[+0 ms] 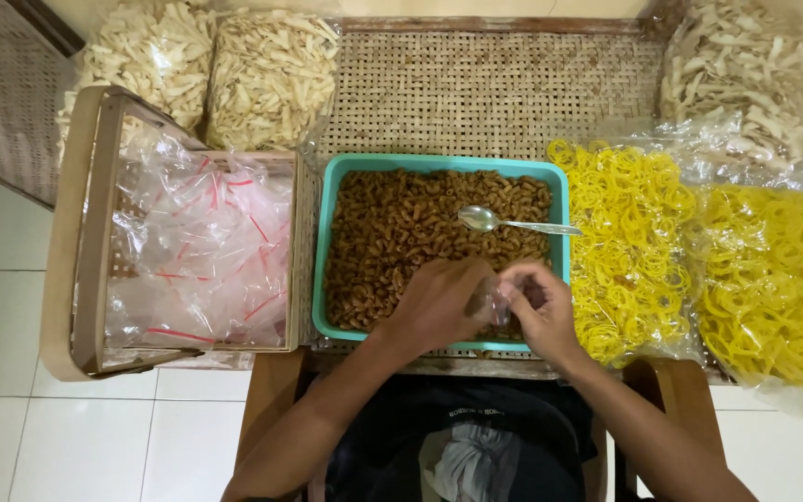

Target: A person uses a spoon to scoop small snacks from a tray into a small plastic bag for packaging.

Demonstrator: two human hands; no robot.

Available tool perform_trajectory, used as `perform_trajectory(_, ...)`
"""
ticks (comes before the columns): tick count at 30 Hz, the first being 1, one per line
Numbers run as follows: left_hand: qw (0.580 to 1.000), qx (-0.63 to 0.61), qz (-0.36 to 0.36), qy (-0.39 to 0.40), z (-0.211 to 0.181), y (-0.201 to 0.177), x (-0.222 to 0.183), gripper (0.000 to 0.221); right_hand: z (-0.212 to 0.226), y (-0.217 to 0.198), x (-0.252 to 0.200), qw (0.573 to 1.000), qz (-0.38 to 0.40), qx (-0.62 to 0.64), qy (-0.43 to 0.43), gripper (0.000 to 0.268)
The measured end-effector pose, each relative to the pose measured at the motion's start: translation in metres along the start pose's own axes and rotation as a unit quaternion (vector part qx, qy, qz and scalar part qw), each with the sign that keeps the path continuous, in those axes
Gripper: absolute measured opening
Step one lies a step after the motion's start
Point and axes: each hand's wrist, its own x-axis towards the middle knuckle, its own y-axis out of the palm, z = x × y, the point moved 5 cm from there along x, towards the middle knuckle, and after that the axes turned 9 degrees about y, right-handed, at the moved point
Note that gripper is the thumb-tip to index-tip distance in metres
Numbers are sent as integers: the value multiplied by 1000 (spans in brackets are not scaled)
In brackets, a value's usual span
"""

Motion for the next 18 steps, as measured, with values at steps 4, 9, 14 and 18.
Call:
perform_trajectory(4,993,88,-33,-64,9,-5,-2,23,7,-8,-5,985,-88,-109,-96,9)
perform_trajectory(9,991,120,-18,-56,-2,-10,5,27,28,13,-11,969,-39,-192,-153,18)
perform_trajectory(14,994,14,46,-101,-1,5,-2,35,42,25,-16,961,-15,-175,-214,5)
perform_trajectory(18,990,3,41,-131,6,10,-7,37,56,22,-12,953,-1,-186,-239,12)
